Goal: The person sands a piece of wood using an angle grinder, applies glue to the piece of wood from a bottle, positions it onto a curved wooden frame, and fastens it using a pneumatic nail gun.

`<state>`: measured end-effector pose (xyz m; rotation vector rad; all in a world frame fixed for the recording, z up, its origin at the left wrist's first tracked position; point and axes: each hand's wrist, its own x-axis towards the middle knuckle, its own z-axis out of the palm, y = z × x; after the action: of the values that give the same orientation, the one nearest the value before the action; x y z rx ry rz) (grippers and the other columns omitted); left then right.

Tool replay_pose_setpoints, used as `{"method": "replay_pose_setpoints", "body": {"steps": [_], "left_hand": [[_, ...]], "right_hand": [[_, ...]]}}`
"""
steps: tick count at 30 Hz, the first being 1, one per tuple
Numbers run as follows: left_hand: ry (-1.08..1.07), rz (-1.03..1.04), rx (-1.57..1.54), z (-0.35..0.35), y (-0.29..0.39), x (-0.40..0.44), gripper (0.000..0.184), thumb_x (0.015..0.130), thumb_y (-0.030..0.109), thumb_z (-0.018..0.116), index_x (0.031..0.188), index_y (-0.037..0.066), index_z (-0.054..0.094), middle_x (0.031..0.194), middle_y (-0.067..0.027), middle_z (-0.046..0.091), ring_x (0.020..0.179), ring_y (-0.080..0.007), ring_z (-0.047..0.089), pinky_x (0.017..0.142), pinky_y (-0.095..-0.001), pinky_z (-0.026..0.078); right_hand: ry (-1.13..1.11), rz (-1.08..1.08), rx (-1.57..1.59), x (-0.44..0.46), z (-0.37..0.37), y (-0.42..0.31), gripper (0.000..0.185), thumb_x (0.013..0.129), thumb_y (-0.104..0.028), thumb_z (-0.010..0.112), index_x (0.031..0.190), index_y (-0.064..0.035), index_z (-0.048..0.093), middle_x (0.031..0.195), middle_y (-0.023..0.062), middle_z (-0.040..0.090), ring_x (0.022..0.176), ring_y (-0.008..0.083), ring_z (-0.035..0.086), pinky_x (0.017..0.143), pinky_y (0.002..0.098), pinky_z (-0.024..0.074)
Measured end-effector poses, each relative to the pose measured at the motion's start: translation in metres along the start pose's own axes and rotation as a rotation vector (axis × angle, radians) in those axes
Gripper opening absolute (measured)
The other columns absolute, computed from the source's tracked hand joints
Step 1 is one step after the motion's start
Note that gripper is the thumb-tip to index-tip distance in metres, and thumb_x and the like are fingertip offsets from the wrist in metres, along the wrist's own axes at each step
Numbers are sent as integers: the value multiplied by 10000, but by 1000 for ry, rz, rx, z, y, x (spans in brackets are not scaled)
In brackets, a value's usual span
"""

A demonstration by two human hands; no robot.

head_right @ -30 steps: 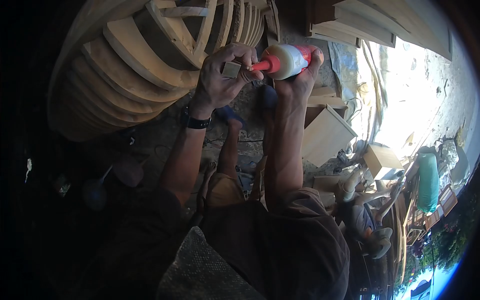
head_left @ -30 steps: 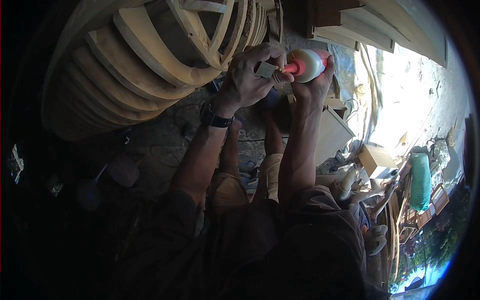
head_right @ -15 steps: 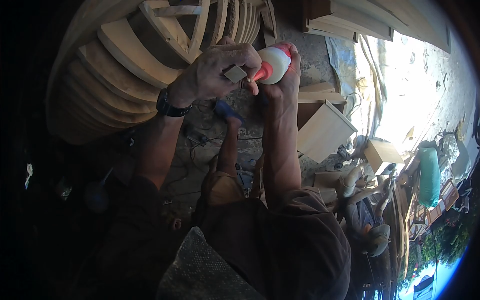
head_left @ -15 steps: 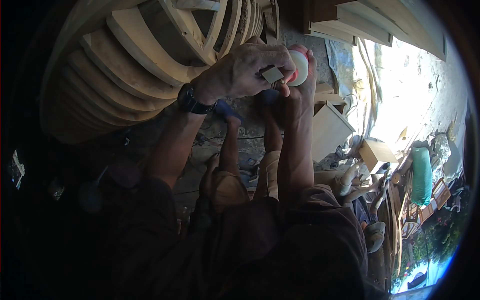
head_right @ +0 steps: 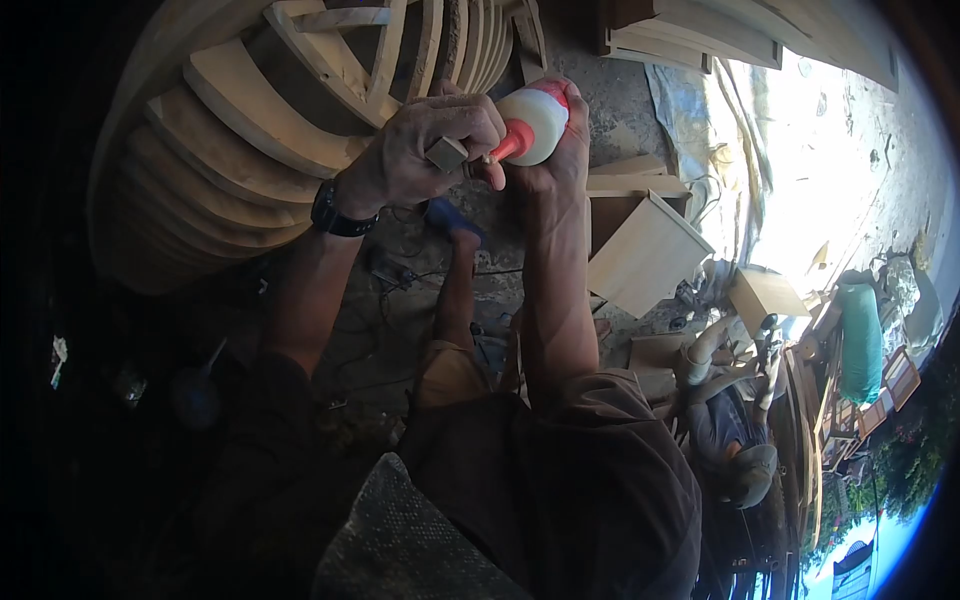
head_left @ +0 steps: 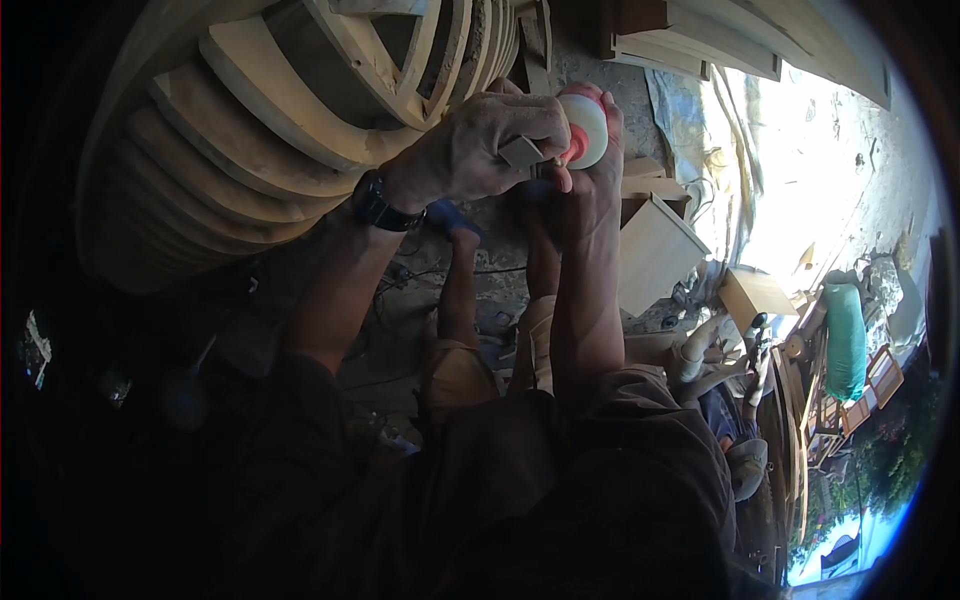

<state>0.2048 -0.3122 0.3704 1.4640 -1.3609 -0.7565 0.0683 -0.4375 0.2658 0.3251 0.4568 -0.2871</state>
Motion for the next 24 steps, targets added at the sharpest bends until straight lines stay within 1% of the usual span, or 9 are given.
{"method": "replay_pose_setpoints", "body": {"steps": [3, 5, 8, 11, 14, 15, 17, 19, 24], "left_hand": [[30, -38, -92, 4, 1, -1, 244, 814, -37, 732, 884, 92, 537, 872, -34, 641, 850, -177, 667, 790, -329, 471], [134, -130, -193, 7, 3, 0, 221, 815, -52, 738, 890, 73, 572, 908, -62, 645, 872, -195, 669, 787, -332, 522], [142, -42, -131, 3, 6, 4, 209, 818, -23, 762, 932, 63, 610, 943, -75, 658, 890, -205, 673, 832, -339, 531], [157, 24, -67, 4, 1, 1, 219, 818, 15, 791, 957, 55, 627, 976, -83, 684, 894, -194, 681, 815, -339, 536], [192, 32, 9, 4, 8, 1, 207, 839, 64, 811, 964, 48, 647, 999, -91, 709, 898, -191, 693, 801, -331, 543], [190, 31, 10, 6, 10, -2, 207, 839, 64, 811, 964, 48, 647, 999, -91, 709, 898, -191, 693, 801, -331, 543], [247, -129, -53, 10, 13, -8, 206, 857, 115, 825, 962, 46, 662, 996, -94, 723, 902, -187, 704, 790, -318, 545], [245, -135, -50, 11, 16, -11, 217, 862, 134, 829, 964, 38, 664, 1000, -97, 724, 909, -185, 704, 788, -311, 546], [302, -120, -41, 17, 20, -16, 253, 868, 158, 831, 969, 11, 652, 1017, -114, 723, 903, -180, 698, 794, -306, 544]], "right_hand": [[-2, -28, 31, -1, 6, 4, 261, 1008, -371, 607, 1078, -120, 608, 983, 66, 667, 915, 250, 663, 862, 441, 570], [17, -54, 13, 0, 7, 5, 254, 1007, -366, 608, 1077, -121, 608, 982, 64, 667, 915, 246, 662, 862, 434, 567], [19, -42, 77, -1, 6, 5, 257, 1005, -368, 612, 1072, -121, 607, 981, 58, 667, 917, 238, 659, 866, 423, 563], [-4, -64, -11, -1, 4, 5, 264, 1001, -376, 618, 1072, -122, 608, 983, 53, 668, 923, 234, 658, 866, 426, 563], [128, -200, -143, -5, 8, 7, 302, 991, -405, 628, 1092, -121, 602, 991, 62, 669, 922, 244, 660, 864, 435, 566], [151, -233, -149, -8, 11, 6, 341, 983, -429, 634, 1111, -116, 596, 999, 71, 669, 926, 254, 662, 864, 441, 568], [174, -266, -153, -10, 12, 2, 381, 974, -453, 639, 1130, -110, 590, 1007, 80, 670, 930, 263, 665, 864, 447, 570], [201, -315, -141, -11, 8, -5, 467, 959, -499, 646, 1167, -87, 573, 1028, 98, 672, 935, 280, 669, 866, 459, 573], [251, -458, -300, -14, 11, -12, 516, 959, -528, 629, 1212, -84, 559, 1071, 111, 667, 977, 290, 671, 896, 455, 577]]}}
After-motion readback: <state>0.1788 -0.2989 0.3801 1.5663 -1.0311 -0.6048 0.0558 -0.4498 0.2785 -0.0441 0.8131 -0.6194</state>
